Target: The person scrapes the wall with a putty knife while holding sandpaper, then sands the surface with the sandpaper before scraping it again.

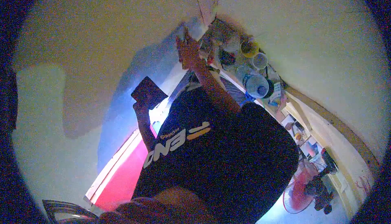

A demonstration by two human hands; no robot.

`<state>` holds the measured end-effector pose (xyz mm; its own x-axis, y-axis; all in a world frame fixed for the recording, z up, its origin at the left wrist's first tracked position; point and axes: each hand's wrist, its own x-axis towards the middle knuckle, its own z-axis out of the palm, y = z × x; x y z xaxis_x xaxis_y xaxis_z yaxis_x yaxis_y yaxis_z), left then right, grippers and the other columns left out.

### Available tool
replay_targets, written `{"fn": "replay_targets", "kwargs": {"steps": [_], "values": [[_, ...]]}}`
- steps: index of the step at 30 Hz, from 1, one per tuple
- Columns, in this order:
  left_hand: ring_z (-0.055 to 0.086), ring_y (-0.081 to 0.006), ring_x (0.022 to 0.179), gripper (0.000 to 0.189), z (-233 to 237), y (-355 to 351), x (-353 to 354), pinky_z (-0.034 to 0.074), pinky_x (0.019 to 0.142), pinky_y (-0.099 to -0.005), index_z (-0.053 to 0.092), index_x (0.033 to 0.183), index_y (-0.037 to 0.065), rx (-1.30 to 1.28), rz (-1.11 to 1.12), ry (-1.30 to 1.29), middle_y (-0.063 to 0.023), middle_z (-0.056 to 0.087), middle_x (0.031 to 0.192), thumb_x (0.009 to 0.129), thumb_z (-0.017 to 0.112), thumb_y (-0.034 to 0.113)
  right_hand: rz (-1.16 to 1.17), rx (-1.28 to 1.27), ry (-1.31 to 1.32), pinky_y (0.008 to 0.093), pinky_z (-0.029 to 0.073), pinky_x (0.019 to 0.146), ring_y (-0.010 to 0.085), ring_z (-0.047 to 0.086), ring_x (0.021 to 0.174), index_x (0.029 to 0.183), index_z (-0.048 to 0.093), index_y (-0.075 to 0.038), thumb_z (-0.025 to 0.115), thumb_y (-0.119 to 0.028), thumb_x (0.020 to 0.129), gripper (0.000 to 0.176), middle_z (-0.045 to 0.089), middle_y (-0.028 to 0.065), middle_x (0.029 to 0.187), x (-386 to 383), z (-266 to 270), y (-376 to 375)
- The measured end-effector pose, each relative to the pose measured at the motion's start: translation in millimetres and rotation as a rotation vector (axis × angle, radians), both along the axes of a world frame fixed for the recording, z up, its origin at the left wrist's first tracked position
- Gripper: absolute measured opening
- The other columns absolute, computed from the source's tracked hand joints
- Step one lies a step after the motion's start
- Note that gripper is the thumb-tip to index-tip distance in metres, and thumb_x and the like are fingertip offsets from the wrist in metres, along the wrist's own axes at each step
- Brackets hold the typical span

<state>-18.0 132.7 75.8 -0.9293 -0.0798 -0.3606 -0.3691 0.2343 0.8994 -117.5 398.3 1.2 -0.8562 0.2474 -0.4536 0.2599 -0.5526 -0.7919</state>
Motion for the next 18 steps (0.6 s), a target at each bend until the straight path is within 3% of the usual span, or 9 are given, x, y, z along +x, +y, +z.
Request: {"fn": "replay_targets", "kwargs": {"steps": [2,6,9,10,13,15,18], "values": [[0.046,-0.0066,0.058,0.018,-26.0,-27.2,5.5,0.037,0.052,-0.0263,0.065,0.073,0.003,-0.180,-0.077,-0.092,0.0021,0.058,0.066,0.076,0.073,0.019,0.059,0.129,-0.035,0.0245,0.039,0.032,0.0067,0.042,0.038,0.140,0.029,-0.020,0.061,-0.034,0.087,0.064,0.048,-0.0012,0.059,0.9,11.1,1.6],[0.045,-0.0069,0.056,0.022,4.1,-0.8,4.3,0.036,0.051,-0.0268,0.064,0.069,0.003,-0.104,-0.020,-0.016,0.0020,0.057,0.063,0.075,0.075,0.022,0.076,0.212,-0.063,0.0256,0.038,0.032,0.0110,0.042,0.038,0.144,0.019,-0.026,0.056,-0.023,0.088,0.067,0.051,0.0005,0.057,2.4,-6.8,-0.1],[0.045,-0.0075,0.056,0.024,3.2,-5.0,-1.6,0.036,0.052,-0.0271,0.064,0.069,0.003,-0.102,-0.011,-0.066,0.0019,0.058,0.063,0.075,0.075,0.023,0.040,0.174,0.004,0.0245,0.038,0.031,0.0073,0.044,0.037,0.143,0.024,-0.021,0.058,-0.030,0.088,0.065,0.049,-0.0004,0.060,3.8,-4.4,-13.0],[0.045,-0.0075,0.057,0.023,9.0,-1.8,-1.6,0.036,0.052,-0.0271,0.064,0.069,0.003,-0.157,-0.002,-0.096,0.0019,0.058,0.064,0.075,0.075,0.023,0.085,0.180,-0.098,0.0241,0.038,0.032,0.0073,0.043,0.037,0.143,0.024,-0.020,0.058,-0.029,0.088,0.064,0.049,-0.0003,0.059,4.2,8.6,-12.2],[0.046,-0.0072,0.057,0.022,4.8,-7.3,-0.9,0.036,0.052,-0.0269,0.065,0.071,0.003,-0.201,-0.033,-0.064,0.0020,0.058,0.064,0.076,0.074,0.023,-0.033,0.195,0.011,0.0237,0.038,0.032,0.0074,0.043,0.038,0.143,0.024,-0.022,0.058,-0.028,0.088,0.065,0.048,-0.0009,0.058,-7.7,-14.7,-7.3],[0.047,-0.0071,0.058,0.022,-1.1,-11.5,10.5,0.037,0.053,-0.0267,0.066,0.074,0.003,-0.154,-0.024,-0.066,0.0017,0.059,0.065,0.076,0.074,0.024,-0.004,0.009,-0.068,0.0237,0.038,0.032,0.0075,0.043,0.038,0.143,0.023,-0.024,0.058,-0.028,0.088,0.065,0.048,-0.0011,0.058,-14.2,-24.5,2.4],[0.049,-0.0075,0.061,0.025,-4.6,-11.6,10.5,0.040,0.055,-0.0262,0.066,0.078,0.002,-0.101,0.015,-0.120,0.0003,0.061,0.069,0.076,0.074,0.025,0.032,0.163,-0.082,0.0242,0.038,0.031,0.0079,0.042,0.036,0.143,0.023,-0.025,0.058,-0.029,0.088,0.065,0.047,-0.0014,0.057,-8.3,-2.3,-2.4]]}}
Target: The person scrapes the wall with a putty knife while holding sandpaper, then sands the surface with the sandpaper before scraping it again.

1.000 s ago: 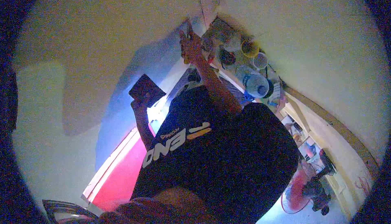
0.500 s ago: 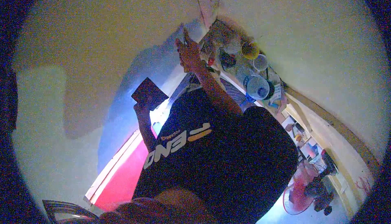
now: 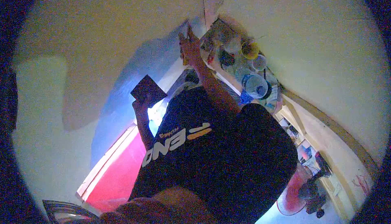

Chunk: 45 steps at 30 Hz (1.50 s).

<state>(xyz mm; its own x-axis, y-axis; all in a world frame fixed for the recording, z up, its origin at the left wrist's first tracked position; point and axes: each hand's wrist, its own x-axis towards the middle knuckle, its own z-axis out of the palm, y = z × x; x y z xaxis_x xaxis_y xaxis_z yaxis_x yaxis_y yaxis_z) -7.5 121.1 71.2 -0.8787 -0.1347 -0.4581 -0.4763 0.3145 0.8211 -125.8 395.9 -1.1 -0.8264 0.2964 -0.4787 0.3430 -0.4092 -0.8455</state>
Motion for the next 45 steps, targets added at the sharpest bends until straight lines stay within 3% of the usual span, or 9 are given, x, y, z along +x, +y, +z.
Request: {"fn": "replay_targets", "kwargs": {"steps": [5,9,13,18,21,29,36,40,45], "values": [[0.053,-0.0086,0.066,0.029,3.4,-10.1,2.6,0.044,0.059,-0.0266,0.067,0.085,0.001,-0.030,-0.102,0.085,-0.0020,0.064,0.076,0.076,0.073,0.027,0.114,0.673,0.517,0.0236,0.037,0.031,0.0075,0.040,0.037,0.142,0.025,-0.027,0.058,-0.029,0.088,0.063,0.045,-0.0025,0.056,-15.9,-142.7,8.5],[0.053,-0.0091,0.067,0.031,7.5,-15.1,-2.9,0.045,0.062,-0.0277,0.067,0.087,0.001,-0.069,-0.096,-0.022,-0.0024,0.064,0.076,0.076,0.073,0.029,0.053,0.102,0.036,0.0227,0.036,0.031,0.0073,0.039,0.036,0.141,0.027,-0.027,0.058,-0.028,0.089,0.060,0.044,-0.0032,0.055,6.4,4.2,-7.4],[0.052,-0.0083,0.065,0.032,1.1,-13.7,1.9,0.044,0.060,-0.0274,0.068,0.085,0.001,-0.054,-0.056,0.060,-0.0016,0.063,0.072,0.076,0.073,0.031,-0.047,-0.518,0.066,0.0226,0.035,0.031,0.0076,0.041,0.037,0.137,0.034,-0.022,0.058,-0.029,0.089,0.054,0.044,-0.0028,0.055,-11.0,-70.0,12.7],[0.051,-0.0085,0.061,0.030,6.8,-5.8,-3.3,0.042,0.055,-0.0260,0.068,0.080,0.001,0.028,-0.018,0.048,-0.0010,0.062,0.069,0.076,0.073,0.030,0.069,0.068,0.362,0.0238,0.035,0.031,0.0079,0.041,0.037,0.132,0.040,-0.015,0.056,-0.030,0.090,0.048,0.044,-0.0026,0.054,-2.6,-66.4,4.6],[0.052,-0.0091,0.059,0.030,11.7,-7.4,-2.5,0.042,0.054,-0.0261,0.067,0.079,0.000,-0.022,-0.056,0.011,-0.0016,0.062,0.066,0.076,0.073,0.029,0.020,-0.216,0.088,0.0241,0.035,0.031,0.0077,0.040,0.036,0.130,0.042,-0.013,0.056,-0.032,0.090,0.046,0.044,-0.0027,0.054,-4.6,-28.9,13.2],[0.053,-0.0086,0.062,0.030,3.6,-8.5,3.1,0.044,0.057,-0.0260,0.067,0.084,0.001,0.122,0.060,0.092,-0.0020,0.063,0.072,0.076,0.073,0.029,-0.010,0.052,0.055,0.0237,0.034,0.031,0.0069,0.038,0.035,0.129,0.043,-0.015,0.056,-0.031,0.090,0.045,0.043,-0.0029,0.053,-11.0,-6.5,11.2],[0.054,-0.0089,0.066,0.029,6.4,-4.4,1.5,0.045,0.060,-0.0263,0.067,0.087,0.000,0.095,0.023,0.084,-0.0025,0.064,0.074,0.077,0.072,0.027,0.110,0.820,0.418,0.0246,0.036,0.032,0.0081,0.039,0.037,0.143,0.023,-0.023,0.053,-0.023,0.091,0.061,0.042,-0.0024,0.054,-26.8,-141.3,27.9],[0.056,-0.0097,0.066,0.027,11.4,-0.5,3.7,0.046,0.061,-0.0273,0.067,0.085,-0.001,0.094,0.012,0.062,-0.0035,0.064,0.075,0.077,0.072,0.025,0.146,0.127,0.195,0.0233,0.037,0.033,0.0072,0.041,0.038,0.142,0.025,-0.020,0.054,-0.022,0.091,0.058,0.044,-0.0020,0.056,-10.3,-68.9,21.4],[0.055,-0.0099,0.066,0.027,7.8,-4.0,9.2,0.046,0.061,-0.0283,0.067,0.084,-0.001,0.035,-0.042,0.077,-0.0038,0.065,0.074,0.077,0.073,0.025,0.059,0.194,0.134,0.0227,0.036,0.033,0.0064,0.040,0.039,0.140,0.029,-0.020,0.054,-0.025,0.091,0.056,0.045,-0.0033,0.056,-17.8,-31.7,20.5]]}}
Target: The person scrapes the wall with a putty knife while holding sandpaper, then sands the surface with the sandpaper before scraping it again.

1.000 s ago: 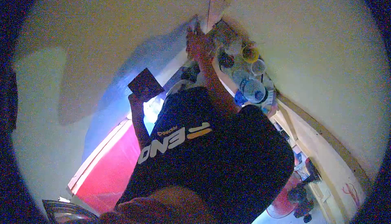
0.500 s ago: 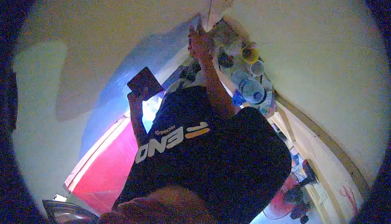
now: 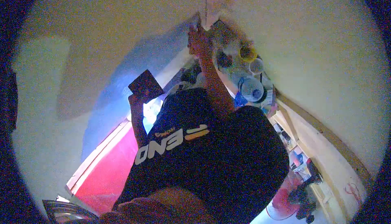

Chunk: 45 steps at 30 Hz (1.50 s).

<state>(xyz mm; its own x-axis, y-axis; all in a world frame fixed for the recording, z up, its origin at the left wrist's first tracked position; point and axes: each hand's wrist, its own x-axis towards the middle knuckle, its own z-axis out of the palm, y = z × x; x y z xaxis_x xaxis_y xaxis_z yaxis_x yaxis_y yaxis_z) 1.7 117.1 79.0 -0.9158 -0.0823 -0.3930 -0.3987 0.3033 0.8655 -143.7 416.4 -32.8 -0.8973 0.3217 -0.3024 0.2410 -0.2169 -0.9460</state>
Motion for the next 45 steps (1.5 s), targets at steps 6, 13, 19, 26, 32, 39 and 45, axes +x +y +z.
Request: {"fn": "replay_targets", "kwargs": {"steps": [6,13,19,26,32,39,45], "values": [[0.054,-0.0096,0.066,0.029,2.8,6.2,-7.9,0.045,0.061,-0.0291,0.067,0.082,-0.001,0.079,0.006,0.076,-0.0039,0.064,0.073,0.077,0.072,0.027,0.012,-0.211,0.169,0.0225,0.036,0.033,0.0069,0.040,0.039,0.140,0.030,-0.024,0.055,-0.026,0.091,0.055,0.046,-0.0038,0.057,5.8,-50.1,0.2],[0.052,-0.0085,0.064,0.026,3.7,1.8,-9.3,0.043,0.059,-0.0273,0.068,0.081,0.001,-0.142,-0.086,-0.074,-0.0022,0.063,0.072,0.076,0.072,0.026,0.051,-0.576,-0.035,0.0245,0.038,0.033,0.0084,0.043,0.037,0.139,0.030,-0.028,0.055,-0.029,0.090,0.055,0.048,-0.0027,0.058,13.2,-17.8,-5.4],[0.051,-0.0080,0.063,0.021,16.5,15.6,-5.0,0.042,0.058,-0.0267,0.068,0.082,0.002,-0.058,-0.044,-0.058,-0.0005,0.063,0.073,0.076,0.073,0.021,-0.039,-0.760,-0.039,0.0256,0.039,0.033,0.0087,0.043,0.037,0.123,0.044,-0.023,0.055,-0.031,0.090,0.036,0.048,-0.0018,0.058,16.0,-24.8,-16.3],[0.054,-0.0093,0.067,0.024,19.9,19.9,5.9,0.044,0.062,-0.0274,0.067,0.086,0.000,-0.092,-0.023,-0.055,-0.0026,0.065,0.078,0.077,0.073,0.021,-0.068,-0.934,0.197,0.0346,0.045,0.039,0.0160,0.051,0.047,0.109,0.048,-0.014,0.053,-0.034,0.090,0.028,0.054,0.0027,0.070,7.1,-72.3,1.7],[0.059,-0.0115,0.073,0.026,8.4,15.6,19.2,0.047,0.069,-0.0290,0.067,0.090,-0.001,-0.056,-0.024,-0.043,-0.0051,0.066,0.082,0.078,0.072,0.022,0.149,-0.299,0.206,0.0374,0.045,0.040,0.0185,0.052,0.049,0.097,0.047,-0.017,0.053,-0.035,0.089,0.021,0.054,0.0036,0.072,-12.1,-85.6,22.0],[0.060,-0.0136,0.075,0.028,14.5,0.0,14.3,0.048,0.071,-0.0301,0.066,0.095,-0.002,0.094,0.024,0.094,-0.0066,0.067,0.086,0.080,0.070,0.021,0.052,-0.730,0.029,0.0316,0.040,0.036,0.0146,0.048,0.044,0.095,0.048,-0.018,0.056,-0.035,0.088,0.020,0.050,0.0009,0.062,-9.9,-46.0,3.2],[0.060,-0.0130,0.076,0.027,17.8,8.7,0.5,0.049,0.072,-0.0302,0.064,0.097,-0.003,-0.001,0.003,0.061,-0.0083,0.067,0.087,0.085,0.064,0.021,0.312,-0.253,-0.025,0.0306,0.041,0.040,0.0131,0.050,0.051,0.108,0.047,-0.014,0.054,-0.033,0.088,0.029,0.051,0.0006,0.069,23.3,-30.1,-34.9]]}}
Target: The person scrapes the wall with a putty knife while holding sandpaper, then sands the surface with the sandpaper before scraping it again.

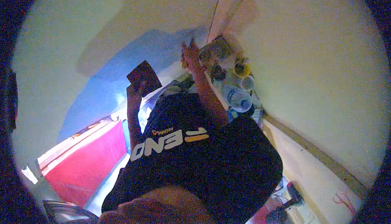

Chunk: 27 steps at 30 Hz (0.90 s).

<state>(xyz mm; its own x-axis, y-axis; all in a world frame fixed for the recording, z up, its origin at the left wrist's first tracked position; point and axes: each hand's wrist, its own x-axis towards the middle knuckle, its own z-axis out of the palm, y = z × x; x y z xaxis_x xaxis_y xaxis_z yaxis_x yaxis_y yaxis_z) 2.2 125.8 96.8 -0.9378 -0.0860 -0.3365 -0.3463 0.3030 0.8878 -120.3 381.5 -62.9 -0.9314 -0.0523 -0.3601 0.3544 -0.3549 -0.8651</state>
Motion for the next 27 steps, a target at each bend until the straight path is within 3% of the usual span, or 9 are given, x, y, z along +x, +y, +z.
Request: {"fn": "replay_targets", "kwargs": {"steps": [4,6,7,9,10,12,15,20,27], "values": [[0.059,-0.0116,0.079,0.025,2.8,1.6,5.1,0.049,0.072,-0.0291,0.063,0.098,-0.003,0.000,0.015,0.038,-0.0075,0.066,0.088,0.087,0.061,0.020,0.109,0.573,0.222,0.0282,0.041,0.039,0.0112,0.047,0.049,0.121,0.046,-0.013,0.054,-0.031,0.089,0.038,0.050,0.0004,0.070,42.4,-48.2,4.5],[0.059,-0.0110,0.078,0.025,3.0,3.8,9.3,0.049,0.072,-0.0286,0.063,0.097,-0.002,0.082,0.044,0.015,-0.0066,0.066,0.087,0.087,0.061,0.021,-0.056,0.438,0.225,0.0251,0.037,0.032,0.0086,0.042,0.038,0.118,0.048,-0.015,0.056,-0.029,0.089,0.032,0.045,-0.0007,0.061,46.1,-48.7,16.5],[0.059,-0.0107,0.077,0.024,-2.3,3.9,10.5,0.048,0.071,-0.0284,0.063,0.095,-0.002,0.151,0.079,-0.006,-0.0062,0.066,0.086,0.087,0.061,0.021,-0.140,0.122,0.037,0.0257,0.037,0.032,0.0087,0.042,0.038,0.121,0.046,-0.016,0.056,-0.028,0.089,0.036,0.045,-0.0003,0.062,40.0,-4.1,18.5],[0.058,-0.0101,0.074,0.024,-6.2,3.0,10.5,0.048,0.068,-0.0279,0.064,0.093,-0.001,0.174,0.102,-0.062,-0.0053,0.066,0.083,0.087,0.061,0.022,-0.166,0.270,0.090,0.0268,0.038,0.031,0.0090,0.041,0.038,0.124,0.042,-0.017,0.057,-0.027,0.089,0.039,0.046,0.0007,0.064,24.2,1.8,19.5],[0.058,-0.0098,0.072,0.024,-6.4,1.6,9.8,0.048,0.066,-0.0276,0.064,0.092,-0.001,0.126,0.089,-0.099,-0.0049,0.065,0.082,0.086,0.062,0.023,-0.102,0.728,0.335,0.0273,0.038,0.031,0.0091,0.041,0.037,0.123,0.042,-0.017,0.057,-0.026,0.089,0.039,0.046,0.0013,0.064,5.3,-38.4,21.2],[0.056,-0.0093,0.069,0.025,-8.8,1.4,9.6,0.046,0.062,-0.0271,0.064,0.090,-0.001,0.082,0.069,-0.097,-0.0039,0.065,0.078,0.086,0.062,0.024,-0.060,0.739,0.291,0.0280,0.038,0.030,0.0096,0.041,0.037,0.121,0.041,-0.017,0.057,-0.023,0.089,0.037,0.046,0.0019,0.065,-1.4,-36.7,13.3],[0.054,-0.0088,0.064,0.027,-8.8,4.1,14.4,0.044,0.057,-0.0267,0.065,0.088,-0.001,0.071,0.065,-0.021,-0.0026,0.063,0.074,0.085,0.063,0.026,-0.147,-0.124,-0.229,0.0285,0.038,0.030,0.0101,0.041,0.037,0.115,0.041,-0.016,0.057,-0.020,0.088,0.031,0.046,0.0025,0.064,9.6,40.3,-17.4],[0.054,-0.0088,0.064,0.028,-10.5,-5.0,18.3,0.045,0.058,-0.0263,0.065,0.087,-0.002,0.035,0.089,-0.076,-0.0027,0.064,0.075,0.085,0.063,0.026,-0.237,-0.058,-0.137,0.0283,0.038,0.030,0.0101,0.041,0.036,0.125,0.037,-0.013,0.055,-0.015,0.088,0.041,0.047,0.0036,0.064,6.0,72.6,-33.9],[0.059,-0.0112,0.074,0.028,2.3,-2.4,25.0,0.048,0.066,-0.0283,0.063,0.095,-0.002,0.128,0.170,-0.119,-0.0047,0.066,0.085,0.085,0.064,0.024,-0.127,0.168,-0.125,0.0265,0.038,0.031,0.0100,0.041,0.036,0.145,0.006,-0.022,0.054,-0.014,0.089,0.074,0.047,0.0028,0.065,8.0,65.0,-35.1]]}}
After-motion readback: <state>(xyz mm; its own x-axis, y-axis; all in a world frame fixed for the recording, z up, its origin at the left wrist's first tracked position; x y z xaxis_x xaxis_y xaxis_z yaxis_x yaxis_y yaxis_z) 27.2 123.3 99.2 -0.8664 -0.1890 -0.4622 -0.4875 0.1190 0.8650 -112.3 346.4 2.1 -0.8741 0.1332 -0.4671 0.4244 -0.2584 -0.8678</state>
